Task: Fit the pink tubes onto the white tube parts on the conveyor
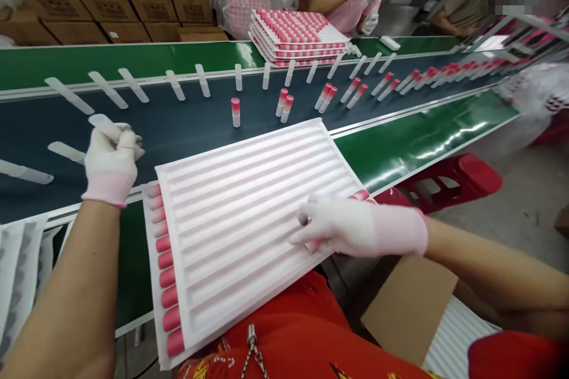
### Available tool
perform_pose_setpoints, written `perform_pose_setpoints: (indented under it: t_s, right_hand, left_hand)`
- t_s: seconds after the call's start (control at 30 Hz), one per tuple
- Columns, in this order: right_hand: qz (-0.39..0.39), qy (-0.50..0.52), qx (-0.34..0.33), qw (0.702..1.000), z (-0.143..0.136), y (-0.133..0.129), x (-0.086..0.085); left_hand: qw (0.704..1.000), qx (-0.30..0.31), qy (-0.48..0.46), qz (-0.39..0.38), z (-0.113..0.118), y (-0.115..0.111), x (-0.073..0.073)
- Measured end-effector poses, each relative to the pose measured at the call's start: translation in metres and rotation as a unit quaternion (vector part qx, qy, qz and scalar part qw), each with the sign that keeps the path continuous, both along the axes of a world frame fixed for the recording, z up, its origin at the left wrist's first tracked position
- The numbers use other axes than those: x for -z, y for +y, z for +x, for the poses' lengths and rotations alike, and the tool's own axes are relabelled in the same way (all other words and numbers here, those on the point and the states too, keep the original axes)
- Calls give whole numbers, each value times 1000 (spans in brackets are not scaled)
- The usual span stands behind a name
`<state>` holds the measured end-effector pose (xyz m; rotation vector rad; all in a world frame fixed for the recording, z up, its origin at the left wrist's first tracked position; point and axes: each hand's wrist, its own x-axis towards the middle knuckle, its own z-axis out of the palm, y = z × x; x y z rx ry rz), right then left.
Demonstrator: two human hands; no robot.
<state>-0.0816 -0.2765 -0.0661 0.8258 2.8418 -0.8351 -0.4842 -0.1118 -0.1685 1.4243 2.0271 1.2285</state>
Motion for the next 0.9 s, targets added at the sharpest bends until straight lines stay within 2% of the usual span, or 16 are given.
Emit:
perform_pose_setpoints:
  t_s: [0.03, 0.1, 0.17, 0.23, 0.3, 0.4, 0.43, 0.5, 0.57, 0.63, 0.7, 0.77, 0.83, 0.9]
  right_hand:
    - [33, -46, -21, 998, 3, -18, 6]
    - [96, -116, -38, 988, 3, -38, 22]
    - [128, -143, -36, 981, 0, -42, 37]
    - [142, -148, -25, 978, -3, -40, 45]
    - [141, -166, -29, 976, -5, -37, 45]
    - [121, -140, -21, 982, -4, -34, 35]
    - [109, -92, 3, 990, -5, -31, 30]
    - [66, 68, 69, 993, -10, -22, 22]
    - [-9, 244, 137, 960, -22, -9, 17]
    - [-102, 382, 194, 898, -39, 6, 17]
    - [-184, 467, 252, 827, -56, 19, 20]
    - [-236, 506, 296, 775, -69, 29, 25]
    - [-252, 507, 325, 757, -76, 33, 29]
    - [-248, 486, 331, 770, -79, 33, 29]
  left_hand:
    - [998, 33, -40, 29, 9, -17, -9]
    - [992, 95, -68, 57, 29, -53, -29]
    - [989, 131, -58, 35, 49, -89, -47]
    - [984, 158, -72, -32, 66, -121, -59]
    - [969, 190, -110, -114, 79, -146, -63]
    - [930, 268, -170, -187, 94, -170, -55]
    - [916, 295, -190, -194, 98, -175, -51]
    - [893, 337, -225, -197, 106, -181, -45]
    - [880, 358, -240, -201, 113, -185, -43]
    - [872, 375, -235, -210, 117, -187, -45]
    - [868, 385, -226, -219, 119, -190, -49]
    - [867, 388, -218, -226, 117, -191, -52]
    - [873, 380, -201, -230, 112, -191, -53]
    - [884, 365, -182, -228, 108, -189, -53]
